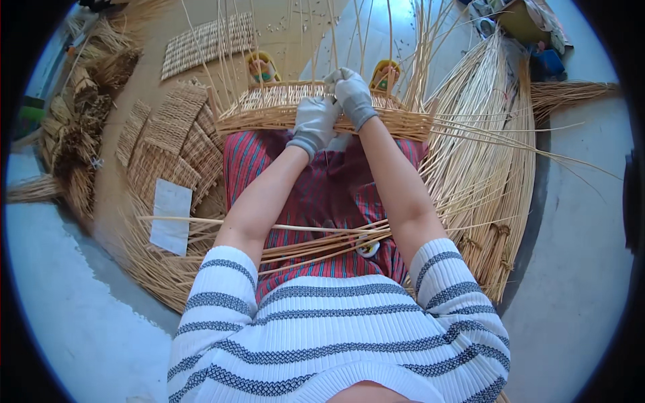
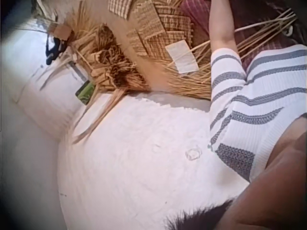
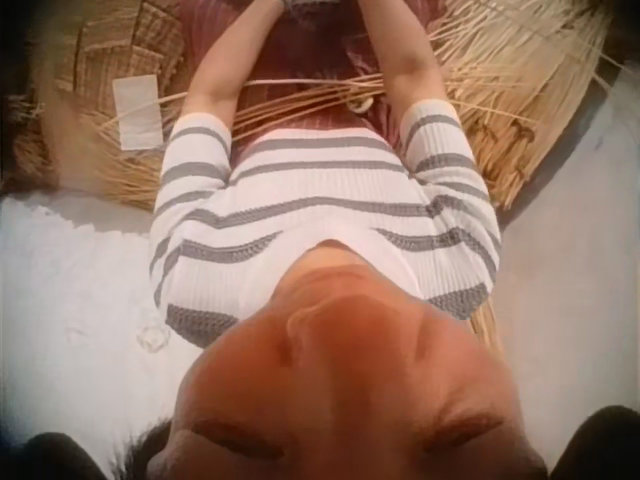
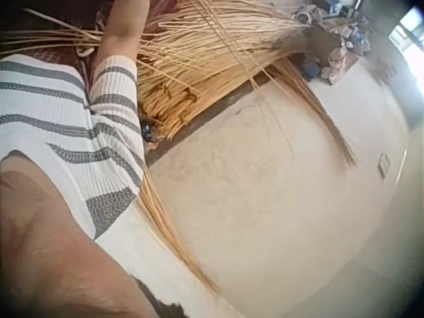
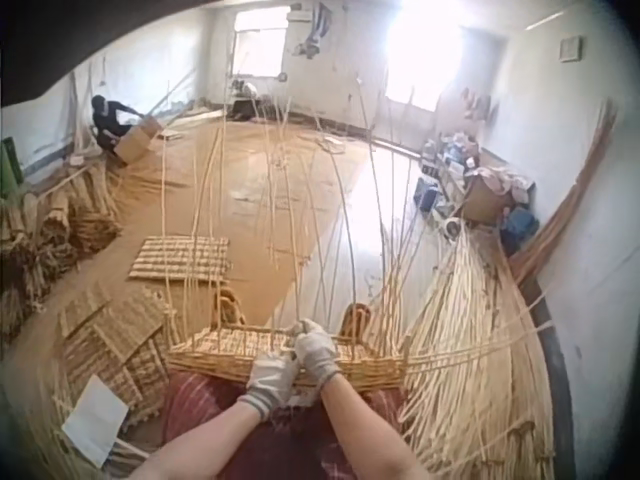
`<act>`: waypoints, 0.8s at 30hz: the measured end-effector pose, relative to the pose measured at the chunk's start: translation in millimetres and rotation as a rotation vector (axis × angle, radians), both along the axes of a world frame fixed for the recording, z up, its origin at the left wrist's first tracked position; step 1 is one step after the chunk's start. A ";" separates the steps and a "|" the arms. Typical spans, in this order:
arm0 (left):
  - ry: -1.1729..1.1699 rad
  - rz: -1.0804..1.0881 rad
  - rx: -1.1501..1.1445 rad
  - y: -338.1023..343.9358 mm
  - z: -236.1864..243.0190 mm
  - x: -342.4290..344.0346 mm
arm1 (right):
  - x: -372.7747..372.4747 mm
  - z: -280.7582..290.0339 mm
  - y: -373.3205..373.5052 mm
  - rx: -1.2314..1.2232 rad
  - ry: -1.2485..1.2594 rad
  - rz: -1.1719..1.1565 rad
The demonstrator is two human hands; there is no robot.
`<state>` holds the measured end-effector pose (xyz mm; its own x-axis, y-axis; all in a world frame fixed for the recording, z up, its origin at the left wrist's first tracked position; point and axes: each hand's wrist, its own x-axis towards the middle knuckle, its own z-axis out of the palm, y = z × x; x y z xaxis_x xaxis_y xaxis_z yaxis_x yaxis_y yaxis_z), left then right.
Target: The recorder is weaving a basket using thin bamboo or wooden strips.
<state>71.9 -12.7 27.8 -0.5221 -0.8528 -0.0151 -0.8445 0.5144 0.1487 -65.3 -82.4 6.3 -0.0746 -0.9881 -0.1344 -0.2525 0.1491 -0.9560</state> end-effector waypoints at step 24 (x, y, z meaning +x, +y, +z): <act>1.361 0.801 0.592 -85.2 -16.5 238.5 | -241.2 56.6 16.9 0.094 1.403 -0.303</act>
